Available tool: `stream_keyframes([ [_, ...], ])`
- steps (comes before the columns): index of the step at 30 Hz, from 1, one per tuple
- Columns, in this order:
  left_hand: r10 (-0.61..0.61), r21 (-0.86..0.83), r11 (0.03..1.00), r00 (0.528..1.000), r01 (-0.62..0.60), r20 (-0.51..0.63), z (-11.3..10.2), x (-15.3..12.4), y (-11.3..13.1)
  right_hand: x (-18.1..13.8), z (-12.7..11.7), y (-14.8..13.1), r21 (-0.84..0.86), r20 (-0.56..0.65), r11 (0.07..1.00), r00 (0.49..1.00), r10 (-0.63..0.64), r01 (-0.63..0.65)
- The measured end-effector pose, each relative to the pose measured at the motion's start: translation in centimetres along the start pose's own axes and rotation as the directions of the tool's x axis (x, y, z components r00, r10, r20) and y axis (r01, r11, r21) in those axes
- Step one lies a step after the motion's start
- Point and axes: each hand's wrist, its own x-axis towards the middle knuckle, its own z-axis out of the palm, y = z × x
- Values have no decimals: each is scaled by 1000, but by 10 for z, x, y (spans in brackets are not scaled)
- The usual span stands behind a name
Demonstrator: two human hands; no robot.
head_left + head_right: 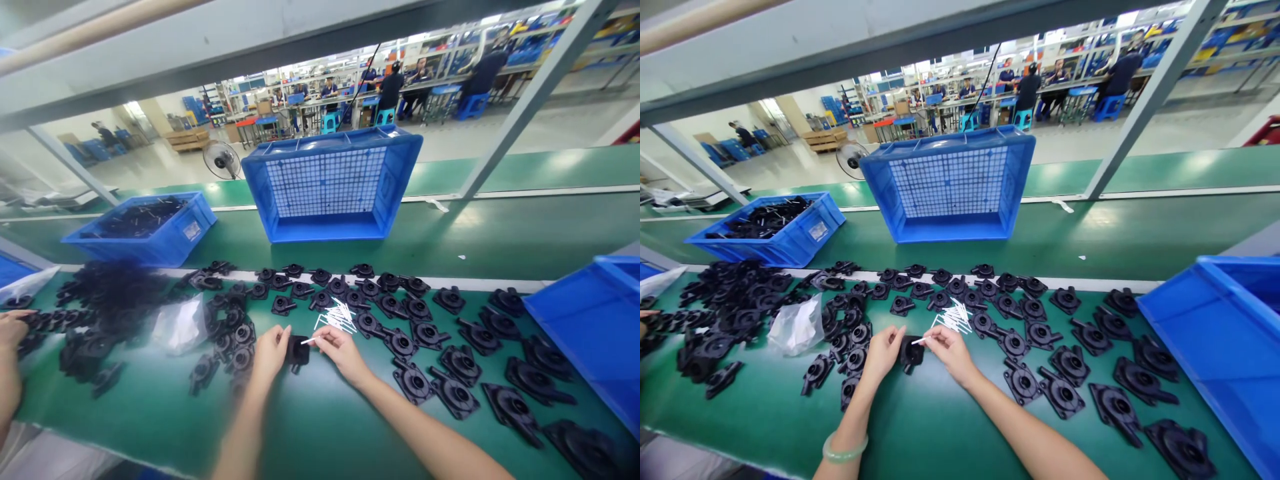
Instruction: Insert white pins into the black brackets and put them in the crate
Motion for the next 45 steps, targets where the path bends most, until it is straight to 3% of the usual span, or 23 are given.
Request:
stream_keyframes([
  [4, -3, -37, 999, 1000, 3, 7, -3, -2, 6, -1, 2, 4, -100, -2, 993, 998, -56, 56],
  [8, 29, -64, 998, 996, -23, 80, -6, -3, 10, -4, 1, 1, -311, -27, 941, 988, -151, 135],
  [14, 82, -12, 997, 992, -81, 100, -6, -5, 13, -14, 5, -8, -530, 168, 764, 929, -330, 367],
  [17, 90, -23, 996, 990, -88, 106, -6, -7, 14, -16, 6, -10, -588, 221, 689, 904, -366, 423],
  [26, 107, -161, 984, 974, -75, 201, -7, -9, 21, -16, 5, -9, -664, 180, 621, 895, -408, 416],
  [45, 100, -131, 988, 980, -78, 172, -2, -7, 15, -16, 4, -2, -733, 258, 530, 895, -364, 427],
])
